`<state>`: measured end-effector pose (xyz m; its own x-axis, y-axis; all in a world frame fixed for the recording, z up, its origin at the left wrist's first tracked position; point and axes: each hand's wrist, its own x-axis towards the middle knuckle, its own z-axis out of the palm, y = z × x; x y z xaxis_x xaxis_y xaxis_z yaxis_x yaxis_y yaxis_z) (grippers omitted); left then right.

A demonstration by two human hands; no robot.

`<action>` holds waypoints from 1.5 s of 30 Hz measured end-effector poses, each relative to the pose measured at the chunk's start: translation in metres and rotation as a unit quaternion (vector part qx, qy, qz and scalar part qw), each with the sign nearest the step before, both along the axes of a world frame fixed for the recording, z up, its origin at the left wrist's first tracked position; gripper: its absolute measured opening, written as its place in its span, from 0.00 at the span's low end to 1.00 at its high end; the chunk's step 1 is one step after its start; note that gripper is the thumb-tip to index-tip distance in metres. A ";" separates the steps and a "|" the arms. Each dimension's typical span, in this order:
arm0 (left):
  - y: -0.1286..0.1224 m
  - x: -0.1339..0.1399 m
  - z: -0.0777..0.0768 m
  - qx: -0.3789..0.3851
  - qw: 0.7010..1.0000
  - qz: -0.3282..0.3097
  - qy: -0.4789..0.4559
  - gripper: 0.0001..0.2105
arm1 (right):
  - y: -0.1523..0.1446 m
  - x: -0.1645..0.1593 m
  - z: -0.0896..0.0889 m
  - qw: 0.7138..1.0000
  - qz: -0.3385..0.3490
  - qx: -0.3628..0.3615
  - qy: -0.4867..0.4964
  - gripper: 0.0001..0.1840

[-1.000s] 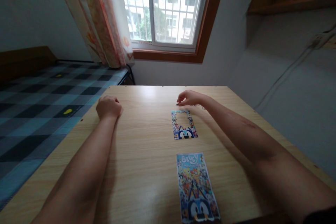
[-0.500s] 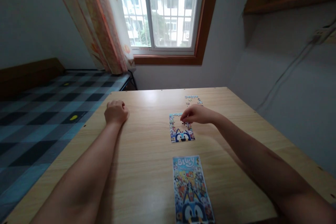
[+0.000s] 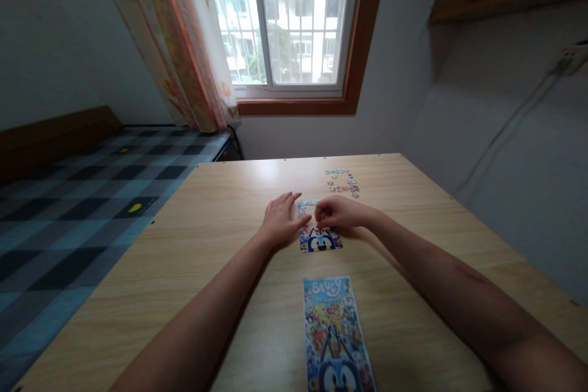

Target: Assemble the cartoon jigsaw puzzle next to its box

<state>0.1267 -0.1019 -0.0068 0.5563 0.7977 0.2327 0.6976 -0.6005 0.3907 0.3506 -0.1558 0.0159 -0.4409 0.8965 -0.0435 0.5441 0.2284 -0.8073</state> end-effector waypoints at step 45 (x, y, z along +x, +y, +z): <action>-0.010 -0.008 0.012 -0.035 0.992 -0.079 0.094 0.36 | -0.012 -0.010 0.006 0.982 0.007 0.099 -0.162 0.07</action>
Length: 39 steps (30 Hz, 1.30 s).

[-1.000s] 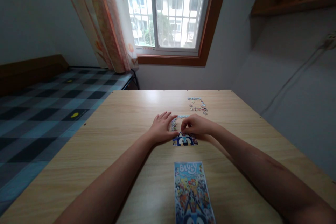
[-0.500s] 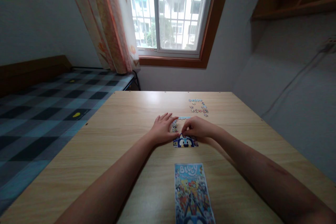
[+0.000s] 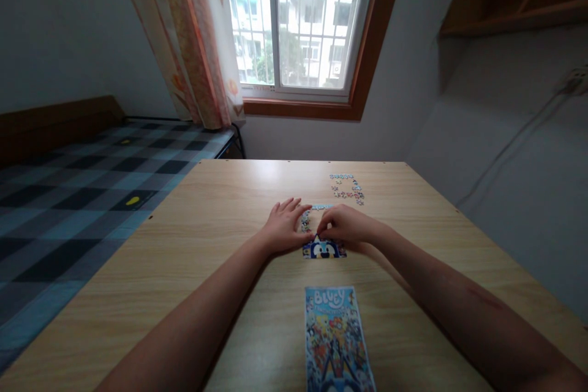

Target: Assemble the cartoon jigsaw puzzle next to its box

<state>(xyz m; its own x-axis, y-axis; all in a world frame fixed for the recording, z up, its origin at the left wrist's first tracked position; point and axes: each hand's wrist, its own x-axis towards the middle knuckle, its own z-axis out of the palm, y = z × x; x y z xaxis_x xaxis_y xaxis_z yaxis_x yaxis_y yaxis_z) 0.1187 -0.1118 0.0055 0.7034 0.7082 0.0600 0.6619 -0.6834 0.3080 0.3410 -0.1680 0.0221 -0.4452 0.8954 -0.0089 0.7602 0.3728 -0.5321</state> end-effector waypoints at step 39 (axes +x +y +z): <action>0.000 -0.004 -0.006 0.061 0.980 -0.084 -0.168 0.14 | 0.014 0.070 -0.019 0.824 -0.305 0.477 0.037 0.15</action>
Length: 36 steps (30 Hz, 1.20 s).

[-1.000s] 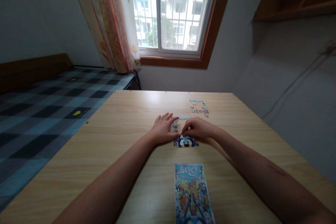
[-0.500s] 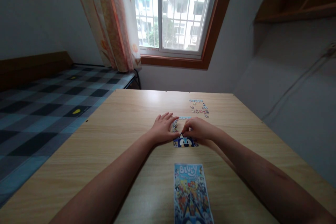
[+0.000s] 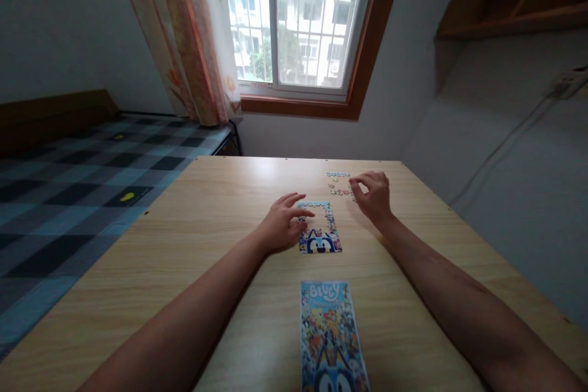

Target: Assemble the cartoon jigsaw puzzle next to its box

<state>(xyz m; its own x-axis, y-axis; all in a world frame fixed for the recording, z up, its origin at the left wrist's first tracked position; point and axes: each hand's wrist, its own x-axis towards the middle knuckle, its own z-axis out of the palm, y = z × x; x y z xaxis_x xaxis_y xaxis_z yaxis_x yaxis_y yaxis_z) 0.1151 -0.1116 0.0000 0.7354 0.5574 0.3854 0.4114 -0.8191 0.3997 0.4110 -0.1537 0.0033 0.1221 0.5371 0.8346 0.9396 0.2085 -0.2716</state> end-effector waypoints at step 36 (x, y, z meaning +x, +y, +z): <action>-0.004 0.006 0.003 0.028 0.997 -0.064 0.023 0.09 | 0.030 0.060 -0.042 0.932 -0.113 -0.081 0.333 0.16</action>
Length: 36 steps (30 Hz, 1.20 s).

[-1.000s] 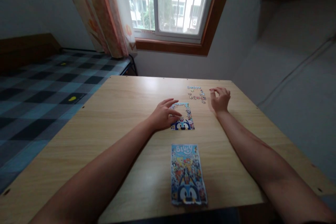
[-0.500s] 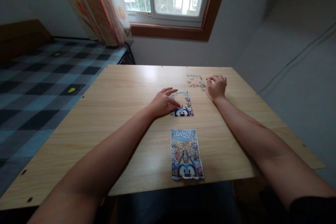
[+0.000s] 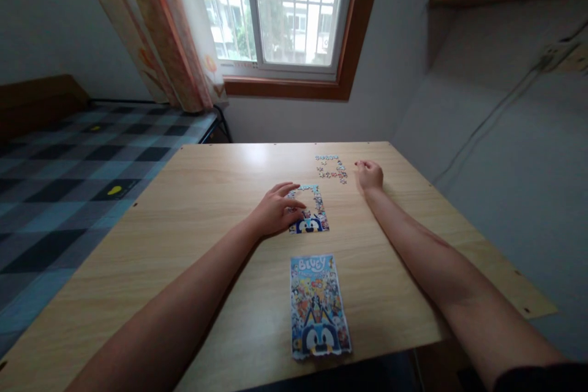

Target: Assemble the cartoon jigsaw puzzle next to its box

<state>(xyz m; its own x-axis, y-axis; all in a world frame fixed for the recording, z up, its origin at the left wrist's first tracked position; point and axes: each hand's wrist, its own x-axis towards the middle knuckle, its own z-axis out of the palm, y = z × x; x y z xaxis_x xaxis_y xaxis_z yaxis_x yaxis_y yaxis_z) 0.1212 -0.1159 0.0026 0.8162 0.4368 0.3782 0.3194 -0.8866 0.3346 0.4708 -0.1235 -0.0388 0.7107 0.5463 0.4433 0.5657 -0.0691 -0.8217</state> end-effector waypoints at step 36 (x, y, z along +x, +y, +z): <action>0.020 -0.024 0.009 -0.189 0.907 0.312 -0.213 0.21 | 0.007 -0.003 -0.020 0.996 0.065 0.048 0.034 0.24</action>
<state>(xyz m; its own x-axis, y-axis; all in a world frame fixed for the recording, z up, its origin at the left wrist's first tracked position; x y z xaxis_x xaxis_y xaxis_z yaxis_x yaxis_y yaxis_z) 0.0971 -0.0961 0.0118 0.1813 0.9268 0.3289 0.4898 -0.3751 0.7870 0.4675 -0.1160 -0.0593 0.6667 0.5929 0.4517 0.5079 0.0822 -0.8575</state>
